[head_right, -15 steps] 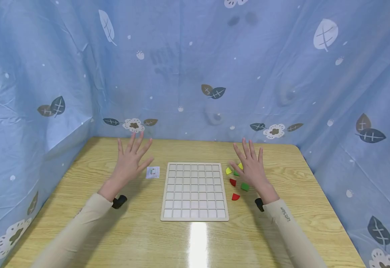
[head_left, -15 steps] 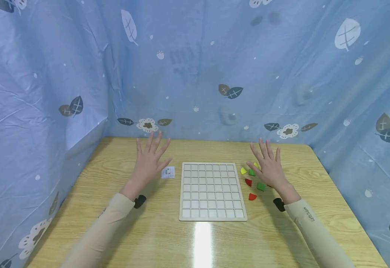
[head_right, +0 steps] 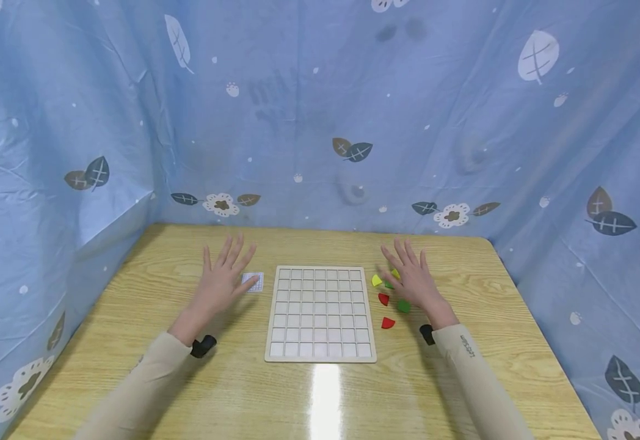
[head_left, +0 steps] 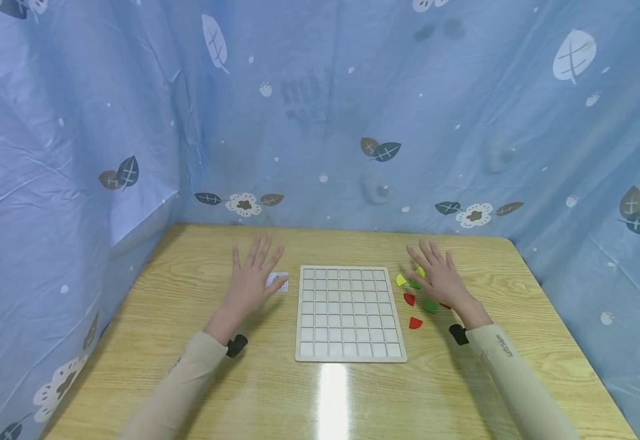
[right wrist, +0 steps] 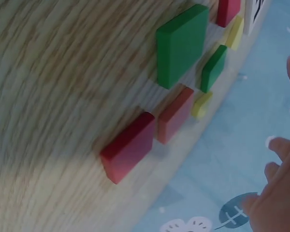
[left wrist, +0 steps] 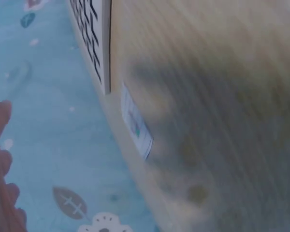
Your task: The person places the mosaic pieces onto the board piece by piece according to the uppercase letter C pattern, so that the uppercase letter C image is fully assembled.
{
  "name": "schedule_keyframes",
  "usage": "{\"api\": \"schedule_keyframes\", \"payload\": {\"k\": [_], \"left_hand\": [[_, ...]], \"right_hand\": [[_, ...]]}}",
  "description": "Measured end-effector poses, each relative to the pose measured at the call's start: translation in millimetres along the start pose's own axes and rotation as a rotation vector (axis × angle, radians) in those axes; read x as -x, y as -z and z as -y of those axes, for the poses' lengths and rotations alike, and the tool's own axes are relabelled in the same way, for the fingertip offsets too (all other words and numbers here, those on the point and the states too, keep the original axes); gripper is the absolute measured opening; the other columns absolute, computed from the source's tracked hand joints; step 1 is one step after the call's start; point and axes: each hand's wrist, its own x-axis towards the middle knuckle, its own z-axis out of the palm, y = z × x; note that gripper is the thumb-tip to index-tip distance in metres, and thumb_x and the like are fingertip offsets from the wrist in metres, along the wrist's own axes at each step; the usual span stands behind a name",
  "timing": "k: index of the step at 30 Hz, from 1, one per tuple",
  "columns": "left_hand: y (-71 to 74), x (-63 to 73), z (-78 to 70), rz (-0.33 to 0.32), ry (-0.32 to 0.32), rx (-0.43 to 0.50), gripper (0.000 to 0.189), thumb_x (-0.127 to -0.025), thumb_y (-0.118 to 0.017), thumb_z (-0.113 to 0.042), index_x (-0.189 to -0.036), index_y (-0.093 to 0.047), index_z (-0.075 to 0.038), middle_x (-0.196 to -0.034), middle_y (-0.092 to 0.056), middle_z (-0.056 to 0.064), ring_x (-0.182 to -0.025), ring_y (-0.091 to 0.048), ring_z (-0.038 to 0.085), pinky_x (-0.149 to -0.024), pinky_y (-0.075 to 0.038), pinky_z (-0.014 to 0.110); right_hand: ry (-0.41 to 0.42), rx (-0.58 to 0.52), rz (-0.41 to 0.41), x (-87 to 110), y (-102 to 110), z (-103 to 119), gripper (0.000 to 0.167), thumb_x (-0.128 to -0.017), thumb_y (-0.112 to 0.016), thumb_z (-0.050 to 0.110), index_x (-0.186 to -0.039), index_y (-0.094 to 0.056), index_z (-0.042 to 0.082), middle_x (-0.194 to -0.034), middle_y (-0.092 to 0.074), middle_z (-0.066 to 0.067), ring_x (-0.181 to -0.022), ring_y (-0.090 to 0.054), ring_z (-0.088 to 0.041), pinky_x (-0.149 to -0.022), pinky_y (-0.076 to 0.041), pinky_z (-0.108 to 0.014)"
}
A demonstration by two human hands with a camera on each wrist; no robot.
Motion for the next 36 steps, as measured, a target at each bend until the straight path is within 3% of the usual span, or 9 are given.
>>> {"api": "schedule_keyframes", "payload": {"k": [6,12,20,27,36], "left_hand": [[-13.0,12.2,-11.5,0.026,-0.010,0.025,0.067,-0.091,-0.050,-0.051,-0.147,-0.028,-0.021,-0.156,-0.009,0.008,-0.143,0.000,0.029,-0.106,0.010,0.064],[-19.7,23.5,-25.9,0.076,-0.019,0.117,0.065,-0.090,-0.054,-0.048,-0.145,-0.033,-0.019,-0.155,-0.015,0.009,-0.143,0.001,0.028,-0.105,0.008,0.066],[-23.0,34.8,-38.4,0.128,-0.041,0.169,0.064,-0.089,-0.055,-0.048,-0.144,-0.036,-0.020,-0.153,-0.022,0.012,-0.141,-0.011,0.036,-0.106,-0.003,0.067],[-23.9,43.1,-43.5,0.232,-0.042,0.191,0.065,-0.090,-0.050,-0.051,-0.145,-0.034,-0.020,-0.154,-0.017,0.012,-0.142,-0.007,0.036,-0.107,-0.003,0.066],[-26.0,49.7,-44.6,0.279,-0.045,0.197,0.061,-0.090,-0.051,-0.048,-0.143,-0.038,-0.021,-0.152,-0.021,0.014,-0.141,-0.009,0.037,-0.107,-0.006,0.066]], "right_hand": [[0.014,-0.038,0.074,-1.5,-6,-5,0.057,-0.094,-0.055,0.027,-0.144,-0.034,0.012,-0.151,-0.017,-0.023,-0.140,-0.006,-0.042,-0.105,-0.005,-0.068],[0.051,-0.067,0.109,-4.0,-13,-8,0.054,-0.091,-0.060,0.025,-0.140,-0.042,0.009,-0.148,-0.023,-0.027,-0.136,-0.013,-0.048,-0.103,-0.010,-0.070],[0.087,-0.135,0.144,-5.6,-18,-7,0.045,-0.091,-0.059,0.016,-0.133,-0.050,0.005,-0.144,-0.029,-0.030,-0.133,-0.016,-0.052,-0.101,-0.013,-0.071],[0.102,-0.174,0.136,-5.9,-22,-9,0.036,-0.090,-0.059,0.010,-0.125,-0.057,0.001,-0.138,-0.037,-0.032,-0.130,-0.022,-0.053,-0.101,-0.021,-0.067],[0.063,-0.192,0.157,-8.4,-25,-11,0.031,-0.091,-0.059,0.014,-0.121,-0.060,0.007,-0.139,-0.039,-0.027,-0.132,-0.024,-0.048,-0.104,-0.025,-0.062]]}}
